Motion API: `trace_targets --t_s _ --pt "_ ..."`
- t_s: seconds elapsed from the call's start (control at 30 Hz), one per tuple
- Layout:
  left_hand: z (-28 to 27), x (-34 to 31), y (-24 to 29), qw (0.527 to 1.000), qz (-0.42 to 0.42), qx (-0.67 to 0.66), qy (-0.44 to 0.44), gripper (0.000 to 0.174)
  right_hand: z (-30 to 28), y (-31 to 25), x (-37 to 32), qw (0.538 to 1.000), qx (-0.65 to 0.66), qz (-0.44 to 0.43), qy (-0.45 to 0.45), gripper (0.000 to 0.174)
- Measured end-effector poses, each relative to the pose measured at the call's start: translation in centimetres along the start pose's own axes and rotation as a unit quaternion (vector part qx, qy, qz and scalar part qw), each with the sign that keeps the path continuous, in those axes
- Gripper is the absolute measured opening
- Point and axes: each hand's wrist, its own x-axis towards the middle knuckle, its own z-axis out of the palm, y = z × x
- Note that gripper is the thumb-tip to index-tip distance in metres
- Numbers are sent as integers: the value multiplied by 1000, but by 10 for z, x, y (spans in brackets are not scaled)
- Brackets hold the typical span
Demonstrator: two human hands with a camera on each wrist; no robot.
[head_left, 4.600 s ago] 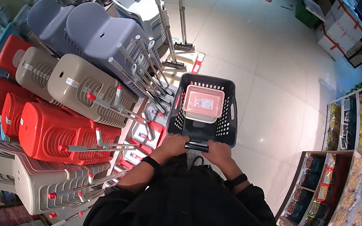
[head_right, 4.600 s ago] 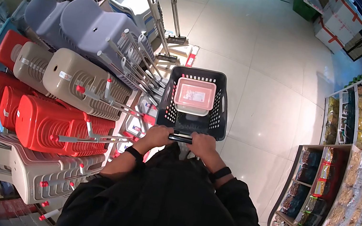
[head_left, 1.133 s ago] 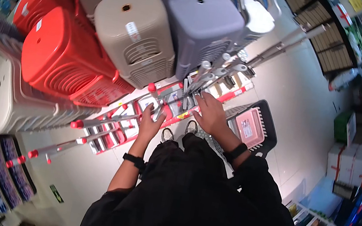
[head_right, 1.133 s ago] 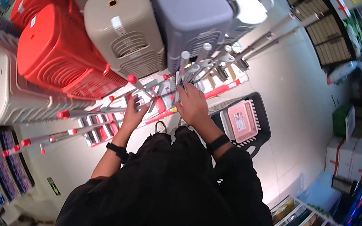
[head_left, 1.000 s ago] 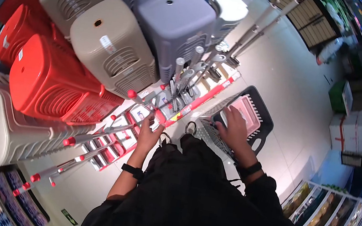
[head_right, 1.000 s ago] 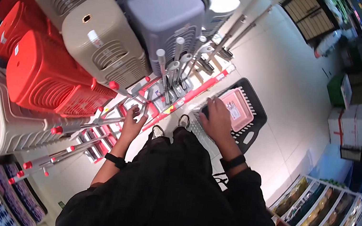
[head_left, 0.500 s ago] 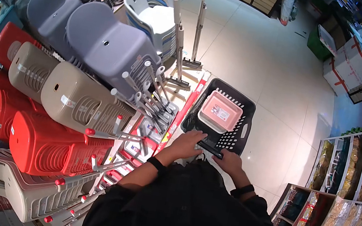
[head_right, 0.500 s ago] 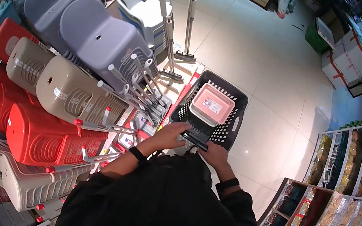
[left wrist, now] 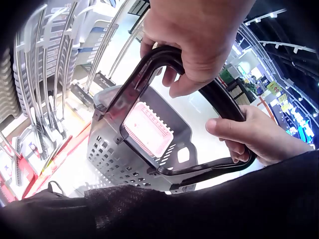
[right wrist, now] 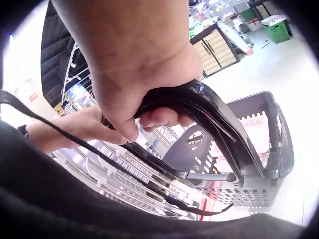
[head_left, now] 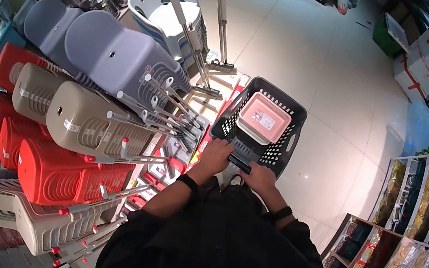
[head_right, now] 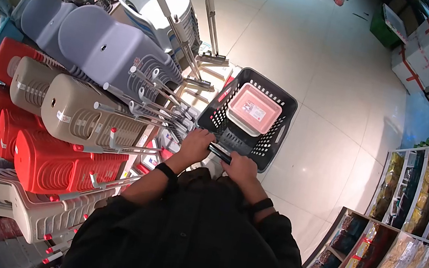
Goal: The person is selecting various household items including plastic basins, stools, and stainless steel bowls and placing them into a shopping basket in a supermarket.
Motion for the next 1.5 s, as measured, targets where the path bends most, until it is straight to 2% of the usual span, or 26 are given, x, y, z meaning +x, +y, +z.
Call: trace_targets --t_s 0.03,0.2,0.27,0.43,0.63,0.7,0.73,0.8,0.83,0.9,0.93,1.0,1.03,1.1,1.13,1.2,1.23,1.27,1.33,1.4,1.43,1.47,1.5 --pt "1 4 1 1000 10 -7 20 19 -3 3 3 1000 -4 2 -1 46" --pt "8 35 2 1000 13 -14 1 18 -23 22 24 999 -31 12 10 42" --pt "7 51 1 996 51 -58 -53 13 -35 26 28 999 -32 22 9 38" --pt "21 81 -13 991 50 -76 -94 9 -54 29 50 998 -43 52 16 35" --pt "19 106 -28 979 82 -144 -119 21 -64 33 68 995 -47 90 24 36" --pt "10 105 -34 964 91 -187 -166 38 -70 33 71 995 -38 88 0 37" --pt "4 99 -42 967 72 -187 -158 38 -73 31 74 995 -24 97 -17 39" --pt "-8 88 -54 958 0 -264 -111 53 -82 22 82 994 -43 85 -63 46" --pt "-28 84 -64 943 -68 -289 -152 59 -88 14 86 995 10 60 -73 51" --pt "-32 58 -94 944 -140 -290 -67 54 -87 6 107 994 88 -5 -72 64" --pt "-42 44 -107 935 -179 -304 -27 51 -97 -18 120 994 83 -14 -72 60" --pt "-63 16 -124 881 -343 -325 11 44 -106 -57 147 991 71 -101 -41 55" --pt "-64 -1 -136 851 -380 -356 66 39 -103 -69 165 989 65 -117 -58 55" --pt "-65 -36 -155 786 -436 -398 185 31 -91 -94 203 968 67 -230 -74 50" --pt "-72 -51 -158 750 -455 -412 246 27 -84 -110 217 964 65 -245 -87 50" --pt "-90 -78 -154 720 -491 -366 326 23 -70 -142 239 924 33 -364 -110 49" --pt "-105 -87 -149 649 -544 -417 329 24 -63 -160 245 919 29 -374 -123 49" --pt "-90 -100 -155 650 -483 -393 435 26 -54 -179 247 903 18 -401 -152 49" --pt "-112 -104 -149 595 -568 -341 455 33 -34 -210 251 881 3 -434 -186 49" --pt "-118 -104 -151 581 -555 -313 507 49 -8 -232 254 844 -1 -500 -193 50" --pt "-124 -105 -153 600 -564 -296 485 65 1 -244 252 840 -4 -504 -200 50" --pt "-128 -103 -157 594 -567 -297 488 65 9 -256 250 825 -28 -525 -208 51" --pt "-130 -100 -161 624 -549 -280 480 67 18 -266 248 810 -51 -543 -217 51"
